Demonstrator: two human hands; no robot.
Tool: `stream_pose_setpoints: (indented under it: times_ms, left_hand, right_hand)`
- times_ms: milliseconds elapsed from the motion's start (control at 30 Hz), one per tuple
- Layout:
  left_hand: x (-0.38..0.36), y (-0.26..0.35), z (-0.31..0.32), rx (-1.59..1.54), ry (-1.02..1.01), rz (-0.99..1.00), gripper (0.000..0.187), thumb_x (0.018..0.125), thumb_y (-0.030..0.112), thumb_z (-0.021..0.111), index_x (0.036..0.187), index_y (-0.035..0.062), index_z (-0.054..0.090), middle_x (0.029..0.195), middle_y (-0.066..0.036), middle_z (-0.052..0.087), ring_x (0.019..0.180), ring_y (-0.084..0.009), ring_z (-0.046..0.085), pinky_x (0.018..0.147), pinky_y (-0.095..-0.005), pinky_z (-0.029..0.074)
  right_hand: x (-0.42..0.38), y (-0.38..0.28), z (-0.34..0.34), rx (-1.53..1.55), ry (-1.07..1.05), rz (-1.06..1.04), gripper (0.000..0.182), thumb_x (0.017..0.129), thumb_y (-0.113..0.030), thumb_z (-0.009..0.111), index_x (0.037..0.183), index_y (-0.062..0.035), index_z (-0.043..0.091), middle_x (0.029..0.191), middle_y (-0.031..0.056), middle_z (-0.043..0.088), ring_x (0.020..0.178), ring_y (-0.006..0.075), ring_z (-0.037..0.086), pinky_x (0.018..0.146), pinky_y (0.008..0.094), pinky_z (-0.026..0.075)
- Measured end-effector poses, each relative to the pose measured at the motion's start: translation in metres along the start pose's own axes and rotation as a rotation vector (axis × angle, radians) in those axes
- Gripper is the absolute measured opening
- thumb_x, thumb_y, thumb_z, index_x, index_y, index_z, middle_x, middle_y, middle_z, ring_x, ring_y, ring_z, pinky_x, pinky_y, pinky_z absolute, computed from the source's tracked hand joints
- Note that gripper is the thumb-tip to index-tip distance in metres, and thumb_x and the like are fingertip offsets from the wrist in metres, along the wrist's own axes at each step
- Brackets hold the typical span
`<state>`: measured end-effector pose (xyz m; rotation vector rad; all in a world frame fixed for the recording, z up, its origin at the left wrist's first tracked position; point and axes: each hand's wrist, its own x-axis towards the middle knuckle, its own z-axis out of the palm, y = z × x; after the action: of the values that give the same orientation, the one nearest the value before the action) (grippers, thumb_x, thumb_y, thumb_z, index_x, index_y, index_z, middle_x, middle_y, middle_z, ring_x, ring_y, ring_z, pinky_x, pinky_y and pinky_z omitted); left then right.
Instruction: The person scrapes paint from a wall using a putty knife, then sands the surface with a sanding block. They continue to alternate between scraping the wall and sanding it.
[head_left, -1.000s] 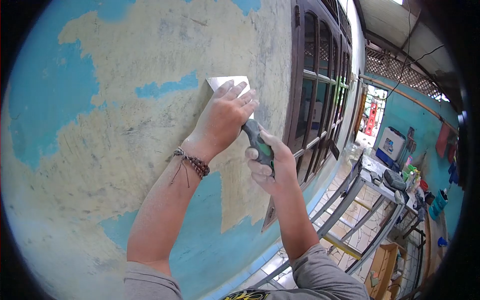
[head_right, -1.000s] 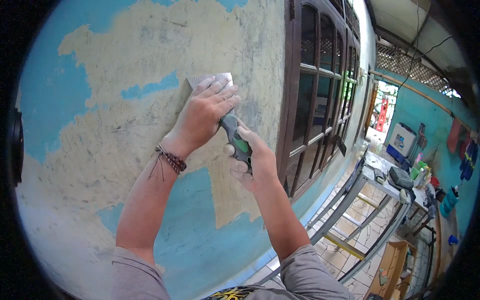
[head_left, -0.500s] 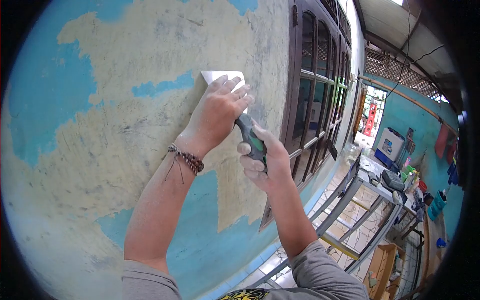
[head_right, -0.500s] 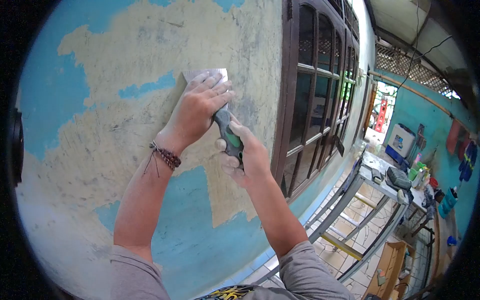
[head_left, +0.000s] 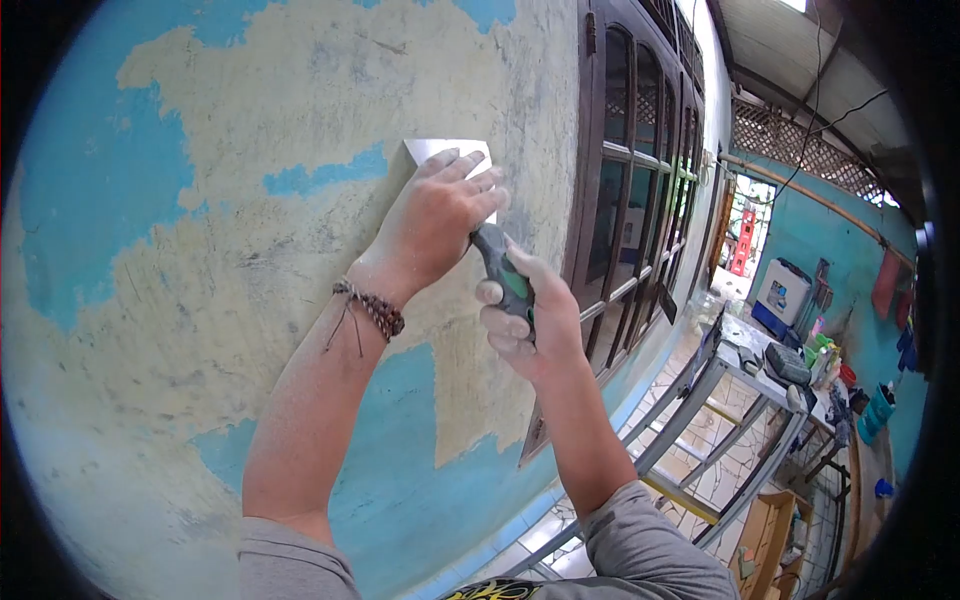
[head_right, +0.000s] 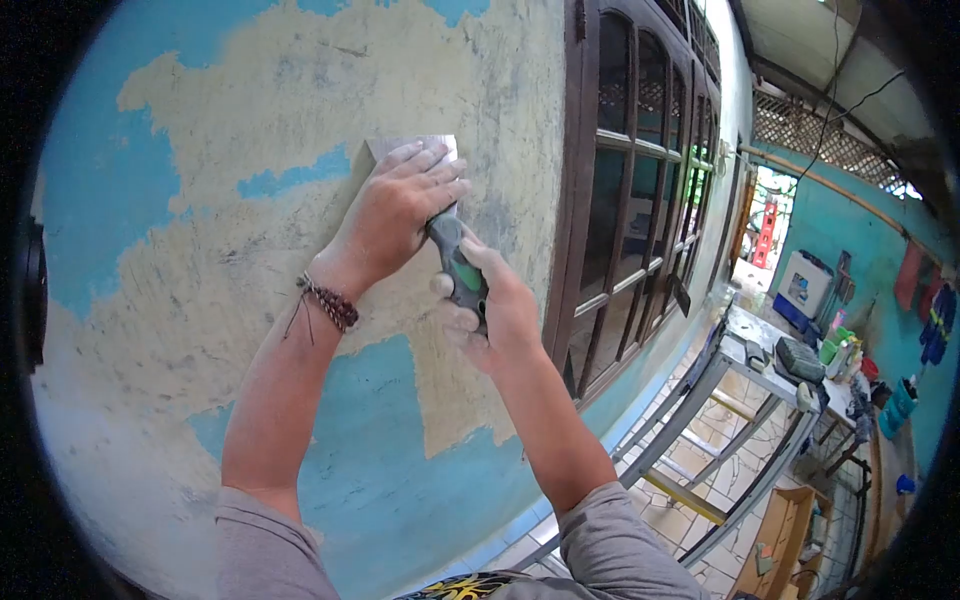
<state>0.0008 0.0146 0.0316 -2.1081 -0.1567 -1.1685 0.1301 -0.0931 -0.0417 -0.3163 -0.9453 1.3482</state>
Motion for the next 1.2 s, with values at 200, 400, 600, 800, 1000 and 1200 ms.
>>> stream_pose_setpoints:
  times_ms: [200,400,600,800,1000,1200]
  left_hand:
    - [0.008,-0.004,-0.004,0.043,0.014,-0.037,0.035,0.081,-0.003,0.06,0.113,0.0061,0.07,0.127,-0.012,0.066,0.131,-0.0289,0.052,0.115,-0.0437,0.035]
    - [-0.04,0.024,-0.004,-0.022,-0.02,-0.068,0.036,0.082,-0.002,0.06,0.115,0.0066,0.07,0.128,-0.011,0.066,0.132,-0.0282,0.052,0.115,-0.0458,0.034]
    - [-0.026,0.012,-0.018,0.022,-0.011,-0.071,0.035,0.082,0.0,0.059,0.115,0.0065,0.069,0.133,-0.01,0.063,0.133,-0.0285,0.051,0.114,-0.0456,0.036]
    - [-0.023,0.012,-0.014,0.075,-0.014,-0.066,0.039,0.083,-0.001,0.058,0.12,0.0076,0.067,0.133,-0.009,0.063,0.133,-0.0288,0.051,0.115,-0.046,0.035]
    - [-0.025,0.029,-0.004,0.069,0.005,-0.162,0.041,0.083,-0.001,0.057,0.122,0.008,0.066,0.135,-0.01,0.061,0.134,-0.0299,0.049,0.116,-0.0468,0.033]
    - [-0.004,0.024,0.005,0.251,0.047,-0.228,0.047,0.084,0.0,0.054,0.131,0.0077,0.06,0.141,-0.013,0.055,0.137,-0.0319,0.045,0.116,-0.0475,0.031]
  right_hand:
    - [0.011,-0.004,0.003,-0.038,-0.007,0.003,0.036,0.103,-0.034,0.045,0.138,-0.0226,0.046,0.077,0.002,0.057,0.043,0.0053,0.043,0.034,0.0183,0.03]
    - [-0.024,0.033,-0.005,-0.086,0.083,0.085,0.055,0.1,-0.031,0.045,0.154,-0.0199,0.034,0.077,0.0015,0.056,0.045,0.0073,0.042,0.04,0.0208,0.033]
    - [-0.01,0.022,0.006,-0.105,-0.012,0.039,0.056,0.1,-0.03,0.045,0.153,-0.0159,0.036,0.076,0.0032,0.056,0.045,0.0073,0.043,0.041,0.0217,0.034]
    - [-0.005,0.018,0.0,-0.122,-0.005,-0.005,0.055,0.1,-0.029,0.045,0.152,-0.0113,0.038,0.075,0.0045,0.057,0.043,0.0077,0.042,0.038,0.0212,0.032]
    - [-0.008,0.002,-0.01,-0.22,-0.012,0.042,0.056,0.1,-0.028,0.047,0.152,-0.0132,0.037,0.074,0.0048,0.057,0.041,0.0066,0.04,0.034,0.0197,0.03]
    - [0.019,-0.035,-0.02,-0.473,0.006,-0.012,0.051,0.097,-0.029,0.057,0.144,-0.0106,0.052,0.076,0.0038,0.06,0.048,0.0078,0.047,0.038,0.0217,0.034]
